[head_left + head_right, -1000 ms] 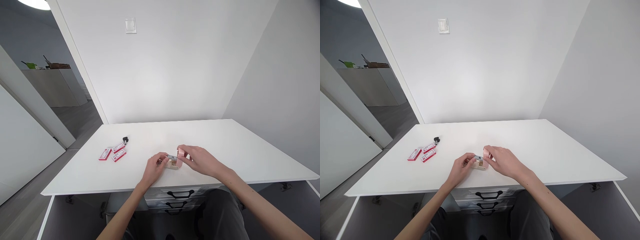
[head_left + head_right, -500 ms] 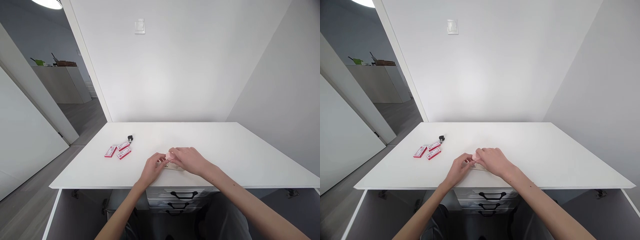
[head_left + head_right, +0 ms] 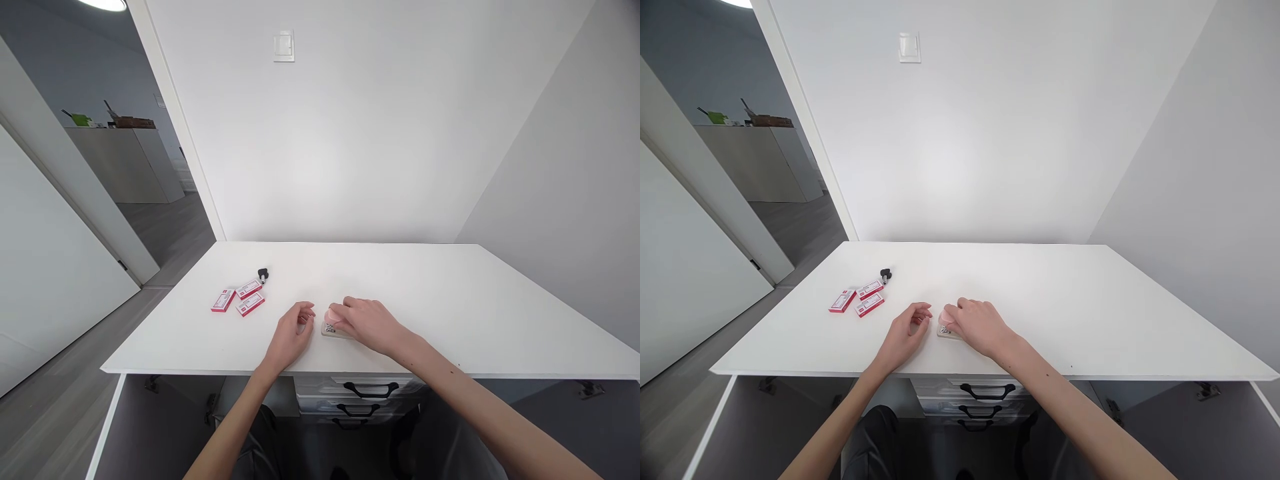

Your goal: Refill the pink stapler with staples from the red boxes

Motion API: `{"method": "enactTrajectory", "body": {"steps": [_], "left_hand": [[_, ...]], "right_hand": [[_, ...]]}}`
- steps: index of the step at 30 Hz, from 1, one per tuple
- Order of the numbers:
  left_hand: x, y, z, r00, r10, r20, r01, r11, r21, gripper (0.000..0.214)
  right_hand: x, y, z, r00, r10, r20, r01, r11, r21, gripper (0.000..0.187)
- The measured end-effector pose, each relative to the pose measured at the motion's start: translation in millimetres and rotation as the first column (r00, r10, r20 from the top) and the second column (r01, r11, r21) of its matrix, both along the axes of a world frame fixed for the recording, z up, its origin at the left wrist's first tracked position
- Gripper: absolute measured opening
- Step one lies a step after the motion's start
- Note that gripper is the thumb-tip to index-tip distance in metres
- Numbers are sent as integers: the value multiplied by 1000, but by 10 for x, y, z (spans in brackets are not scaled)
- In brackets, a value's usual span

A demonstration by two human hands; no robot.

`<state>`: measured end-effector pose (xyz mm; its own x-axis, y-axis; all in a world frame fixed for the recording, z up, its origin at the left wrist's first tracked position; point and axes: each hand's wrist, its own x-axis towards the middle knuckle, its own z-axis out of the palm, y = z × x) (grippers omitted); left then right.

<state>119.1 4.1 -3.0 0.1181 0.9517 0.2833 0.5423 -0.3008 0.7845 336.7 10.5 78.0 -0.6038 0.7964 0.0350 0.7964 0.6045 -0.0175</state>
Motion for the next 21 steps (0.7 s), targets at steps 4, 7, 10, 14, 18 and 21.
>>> {"method": "enactTrajectory", "body": {"steps": [4,7,10,14,18,21], "left_hand": [[2,1,-2,1000,-9,3,9,1000,-1,26],[6,-1,4,1000,-4,4,4,1000,3,26],[13,-8,7,1000,-4,4,4,1000,4,25],[19,-16,4,1000,2,1,-2,1000,3,25],[17,-16,-7,1000,2,-5,-2,1000,1,25],[16,-15,-14,1000,-1,-3,1,1000,1,25]], "right_hand": [[-22,19,-27,999,9,38,-10,1000,13,18],[-48,41,-45,997,20,71,-22,999,27,17],[-84,56,-57,994,33,100,-36,999,29,19],[-120,59,-50,992,33,125,-34,999,6,21],[-136,59,-25,991,39,131,-38,999,-14,23],[-149,62,-2,990,43,131,-39,999,-27,24]]}}
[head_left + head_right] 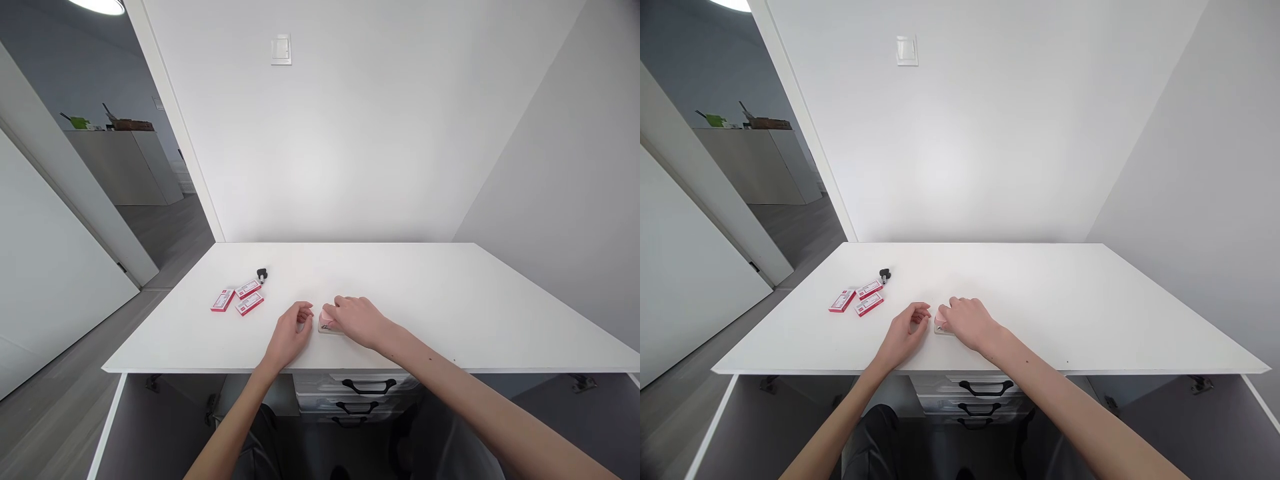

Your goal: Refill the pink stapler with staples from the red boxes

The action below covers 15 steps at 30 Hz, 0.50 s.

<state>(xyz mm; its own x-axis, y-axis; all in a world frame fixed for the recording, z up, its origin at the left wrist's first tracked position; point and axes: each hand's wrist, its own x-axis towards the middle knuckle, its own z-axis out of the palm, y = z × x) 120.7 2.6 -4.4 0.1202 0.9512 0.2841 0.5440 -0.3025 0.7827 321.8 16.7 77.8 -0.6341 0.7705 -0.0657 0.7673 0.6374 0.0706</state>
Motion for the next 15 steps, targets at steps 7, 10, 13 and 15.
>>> {"method": "enactTrajectory", "body": {"steps": [7,10,13,15], "left_hand": [[0,-20,27,1000,-2,9,2,1000,0,25],[-20,-55,49,1000,6,1,-6,1000,3,25],[-95,-98,65,998,43,-36,-42,999,26,26],[-199,-113,70,989,117,-93,-110,990,84,25]], "right_hand": [[52,-30,-18,998,-14,-57,13,1000,-12,25],[217,-72,-120,976,-54,-212,50,998,-28,36],[462,-118,-281,922,-106,-372,87,994,-67,47],[620,-143,-403,878,-152,-454,106,987,-124,47]]}}
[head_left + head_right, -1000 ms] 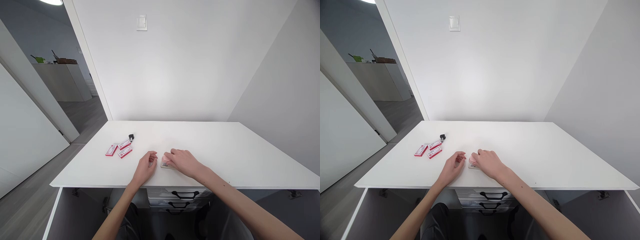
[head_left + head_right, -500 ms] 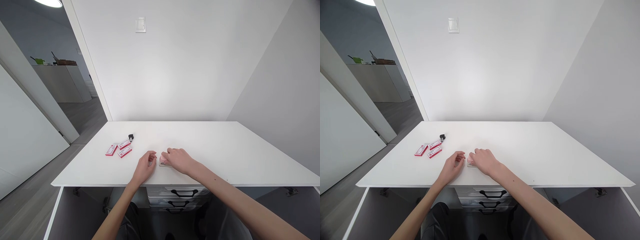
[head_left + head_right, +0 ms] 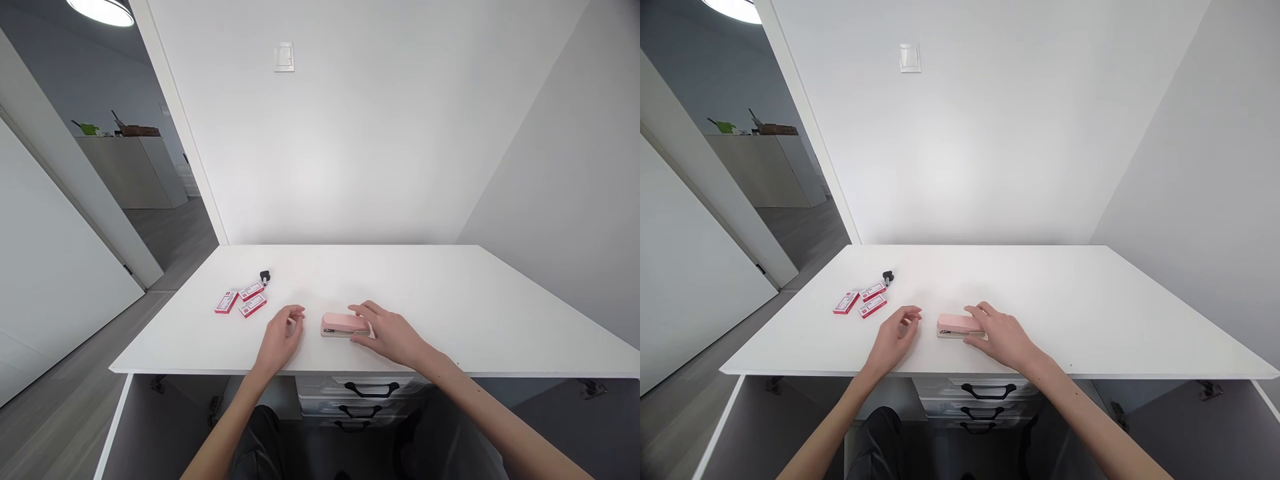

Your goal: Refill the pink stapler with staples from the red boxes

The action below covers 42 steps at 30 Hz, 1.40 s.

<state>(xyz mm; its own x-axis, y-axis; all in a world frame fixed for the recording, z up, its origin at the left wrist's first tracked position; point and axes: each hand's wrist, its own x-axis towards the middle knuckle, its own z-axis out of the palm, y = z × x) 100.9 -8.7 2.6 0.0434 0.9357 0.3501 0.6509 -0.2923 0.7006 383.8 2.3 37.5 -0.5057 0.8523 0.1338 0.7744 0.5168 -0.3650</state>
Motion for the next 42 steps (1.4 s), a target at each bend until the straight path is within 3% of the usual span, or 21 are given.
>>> {"method": "enactTrajectory", "body": {"steps": [3,6,10,17,21,25,29,32,37,42], "left_hand": [[-243,18,10,974,197,-114,-176,969,174,21],[-541,62,36,880,429,-205,-353,878,323,25],[-899,87,91,753,587,-298,-511,807,296,55],[-1238,169,101,739,518,-431,-550,833,59,98],[-1265,296,42,711,411,-570,-461,885,63,86],[-1251,357,26,727,328,-604,-374,926,54,65],[-1139,267,30,748,307,-588,-329,942,73,59],[-895,132,9,771,290,-566,-298,951,80,55],[-224,-6,-53,788,260,-559,-223,965,135,51],[444,67,-115,846,198,-495,-156,980,127,54]], "right_hand": [[160,-23,-181,988,-19,-154,5,996,-88,34],[202,-23,-333,963,-32,-268,-1,993,-119,23],[151,14,-456,930,-90,-356,52,992,-114,24],[70,108,-491,902,-193,-387,161,980,-113,25],[73,102,-496,903,-199,-379,172,979,-105,26],[74,84,-496,902,-201,-383,170,979,-114,27],[64,80,-491,893,-218,-394,185,975,-120,26],[55,75,-485,890,-220,-399,195,975,-104,27],[23,50,-496,919,-252,-303,241,968,-74,39],[-6,35,-528,936,-259,-240,262,965,-19,54]]}}
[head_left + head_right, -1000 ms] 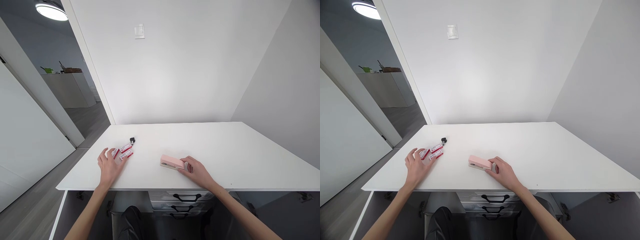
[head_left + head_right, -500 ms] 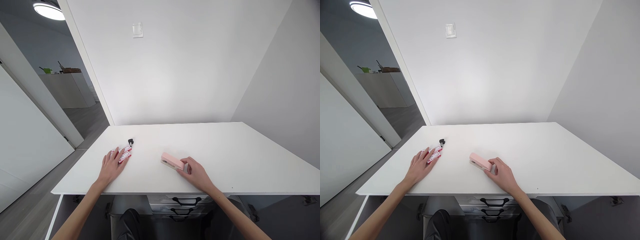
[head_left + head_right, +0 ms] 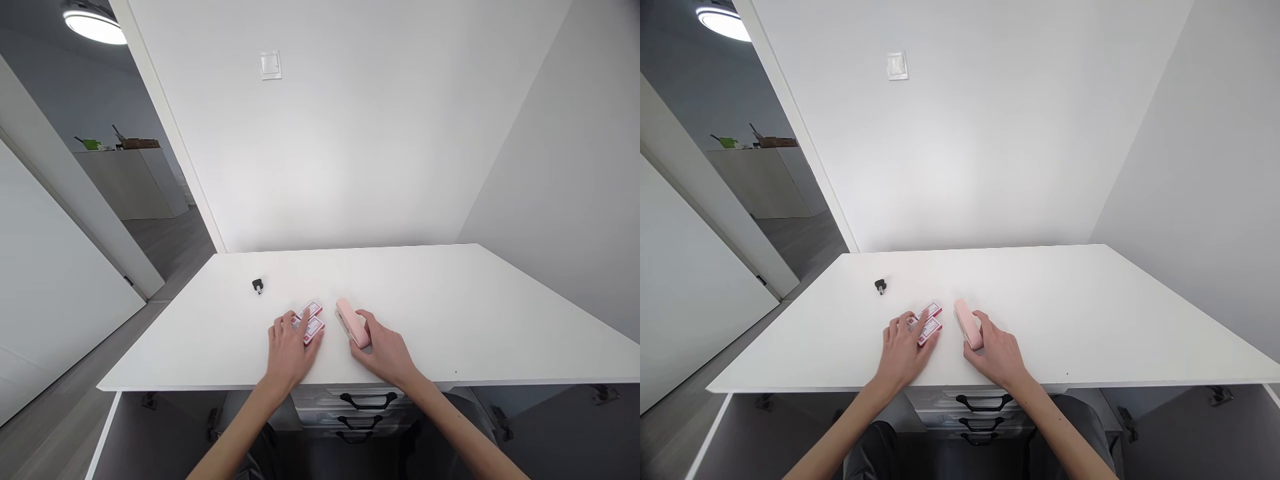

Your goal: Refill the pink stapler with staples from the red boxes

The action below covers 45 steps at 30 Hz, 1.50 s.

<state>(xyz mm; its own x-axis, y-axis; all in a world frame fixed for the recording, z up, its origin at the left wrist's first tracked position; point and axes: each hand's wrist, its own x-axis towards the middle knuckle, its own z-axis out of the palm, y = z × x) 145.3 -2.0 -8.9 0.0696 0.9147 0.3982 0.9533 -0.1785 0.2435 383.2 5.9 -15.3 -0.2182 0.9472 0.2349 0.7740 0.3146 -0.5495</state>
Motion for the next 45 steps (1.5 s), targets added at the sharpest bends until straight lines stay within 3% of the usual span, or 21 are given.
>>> {"method": "enactTrajectory", "body": {"steps": [3,6,11,16,21,27,34,39,45], "left_hand": [[247,6,-24,990,-59,126,70,994,-81,64],[314,-85,-18,965,-115,237,157,974,-164,77],[112,-276,135,918,-278,282,342,916,-211,86],[-78,-270,397,875,-390,287,464,845,-266,80],[-162,-180,508,876,-372,308,467,815,-343,79],[-223,-168,525,914,-250,321,351,882,-313,75],[76,-170,464,847,-444,292,520,806,-284,78],[154,-68,373,870,-423,255,486,825,-289,76],[206,75,370,874,-439,207,478,851,-216,68]], "right_hand": [[7,4,5,1000,16,-25,-16,1000,0,63],[30,2,41,997,56,-56,-56,998,-13,71],[66,-5,111,989,110,-101,-117,991,-64,71],[83,2,115,987,112,-112,-121,989,-81,69],[95,22,80,986,108,-124,-119,989,-86,68],[98,41,62,984,107,-140,-121,988,-94,68],[93,34,56,982,110,-155,-123,990,-75,66],[79,35,58,983,107,-152,-119,991,-68,63],[88,28,57,983,110,-145,-119,991,-54,60]]}}
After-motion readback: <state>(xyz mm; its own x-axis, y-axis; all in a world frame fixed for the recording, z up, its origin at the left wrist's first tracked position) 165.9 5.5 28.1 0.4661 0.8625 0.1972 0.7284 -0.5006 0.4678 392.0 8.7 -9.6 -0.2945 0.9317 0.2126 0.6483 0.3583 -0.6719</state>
